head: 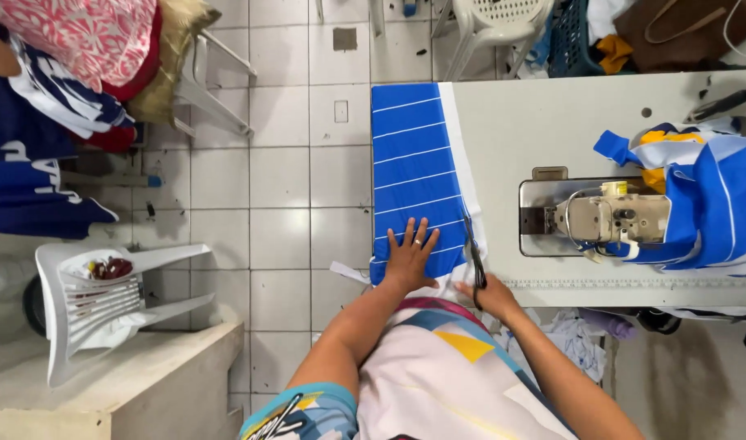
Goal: Cutting a large piece of blue and white striped fabric into multiple thin strips using scissors on a workbench.
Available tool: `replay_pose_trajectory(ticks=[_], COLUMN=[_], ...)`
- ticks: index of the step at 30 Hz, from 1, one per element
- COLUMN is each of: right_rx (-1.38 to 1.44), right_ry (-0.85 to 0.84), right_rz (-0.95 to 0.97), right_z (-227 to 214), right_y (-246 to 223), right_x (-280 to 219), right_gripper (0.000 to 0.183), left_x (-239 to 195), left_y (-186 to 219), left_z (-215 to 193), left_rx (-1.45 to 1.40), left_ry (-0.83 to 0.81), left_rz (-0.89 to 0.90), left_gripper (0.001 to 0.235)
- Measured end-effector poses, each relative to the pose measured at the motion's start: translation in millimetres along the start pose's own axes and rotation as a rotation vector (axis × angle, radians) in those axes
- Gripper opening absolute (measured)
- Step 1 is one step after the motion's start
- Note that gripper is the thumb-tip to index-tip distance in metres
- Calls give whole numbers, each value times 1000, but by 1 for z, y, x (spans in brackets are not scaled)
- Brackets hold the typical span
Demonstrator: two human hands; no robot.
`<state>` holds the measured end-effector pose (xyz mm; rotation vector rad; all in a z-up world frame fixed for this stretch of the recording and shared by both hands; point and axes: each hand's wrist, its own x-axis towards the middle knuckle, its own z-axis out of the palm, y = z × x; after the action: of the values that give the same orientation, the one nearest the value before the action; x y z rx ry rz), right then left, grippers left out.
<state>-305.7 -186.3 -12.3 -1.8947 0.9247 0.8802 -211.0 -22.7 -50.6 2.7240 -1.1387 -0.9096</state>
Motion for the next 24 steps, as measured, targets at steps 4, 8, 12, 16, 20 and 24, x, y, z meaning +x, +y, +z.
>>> replay_pose_trajectory(ticks=[4, 8, 12, 16, 20, 24], right_rx=[-56, -65, -77, -63, -45, 7], right_ry=[71, 91, 85, 173, 89, 183], right_rz=[-32, 9, 11, 8, 26, -20], right_z=[-7, -12, -20, -18, -33, -31], right_y=[-11, -25, -80, -47, -101, -93], right_x=[33, 37, 36, 76, 54, 91], right_gripper=[65, 62, 69, 54, 73, 53], left_x=[3, 6, 14, 18, 21, 21], left_y=[-4, -8, -15, -17, -18, -19], left_z=[-7, -7, -3, 3, 6, 8], left_rx=[10, 14, 10, 20, 37, 41], left_ry=[-16, -35, -26, -30, -22, 2], left_rz=[13, 47, 87, 93, 106, 118], left_gripper=[115, 116, 115, 115, 114, 113])
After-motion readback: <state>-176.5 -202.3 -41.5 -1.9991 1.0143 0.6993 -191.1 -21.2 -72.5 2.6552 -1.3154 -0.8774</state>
